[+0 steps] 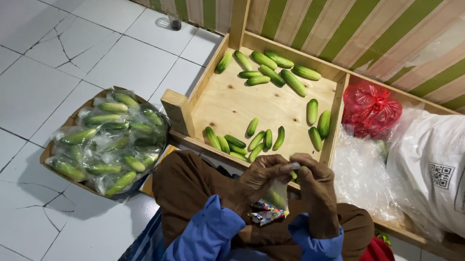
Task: Bagging cucumbers into small plastic bags from a wooden tray
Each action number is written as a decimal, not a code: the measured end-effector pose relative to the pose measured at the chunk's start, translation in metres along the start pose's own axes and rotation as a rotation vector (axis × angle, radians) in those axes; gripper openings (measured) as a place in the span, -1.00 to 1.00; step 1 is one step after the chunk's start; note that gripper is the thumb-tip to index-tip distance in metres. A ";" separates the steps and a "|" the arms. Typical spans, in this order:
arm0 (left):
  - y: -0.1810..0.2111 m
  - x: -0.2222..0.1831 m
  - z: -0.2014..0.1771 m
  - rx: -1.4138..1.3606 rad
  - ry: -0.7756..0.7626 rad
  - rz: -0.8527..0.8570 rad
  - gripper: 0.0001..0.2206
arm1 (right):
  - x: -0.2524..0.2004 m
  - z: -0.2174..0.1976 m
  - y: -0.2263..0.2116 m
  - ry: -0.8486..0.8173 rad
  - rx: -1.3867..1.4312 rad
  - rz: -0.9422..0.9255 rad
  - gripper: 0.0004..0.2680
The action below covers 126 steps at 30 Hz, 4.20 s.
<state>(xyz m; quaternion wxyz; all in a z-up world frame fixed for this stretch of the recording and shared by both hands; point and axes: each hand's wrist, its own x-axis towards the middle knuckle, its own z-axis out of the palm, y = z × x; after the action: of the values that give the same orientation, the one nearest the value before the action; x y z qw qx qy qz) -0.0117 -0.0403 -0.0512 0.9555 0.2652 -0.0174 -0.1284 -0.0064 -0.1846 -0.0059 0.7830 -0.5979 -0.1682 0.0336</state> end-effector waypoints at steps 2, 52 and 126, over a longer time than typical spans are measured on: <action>0.003 -0.002 0.004 -0.065 0.036 0.041 -0.92 | -0.005 -0.006 0.012 0.046 0.005 0.043 -0.65; -0.203 0.034 -0.300 -0.204 0.752 -0.454 -0.53 | -0.092 -0.023 0.214 0.286 -0.784 -0.176 -0.86; 0.027 0.045 -0.084 0.953 0.162 0.485 -0.91 | 0.038 0.019 0.088 0.169 -0.325 -0.180 -0.71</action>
<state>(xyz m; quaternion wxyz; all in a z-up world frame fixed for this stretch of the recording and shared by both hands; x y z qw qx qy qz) 0.0465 0.0132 -0.1112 0.7299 0.6665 -0.0605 0.1390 0.0369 -0.1323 -0.0765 0.6876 -0.6994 -0.1578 -0.1146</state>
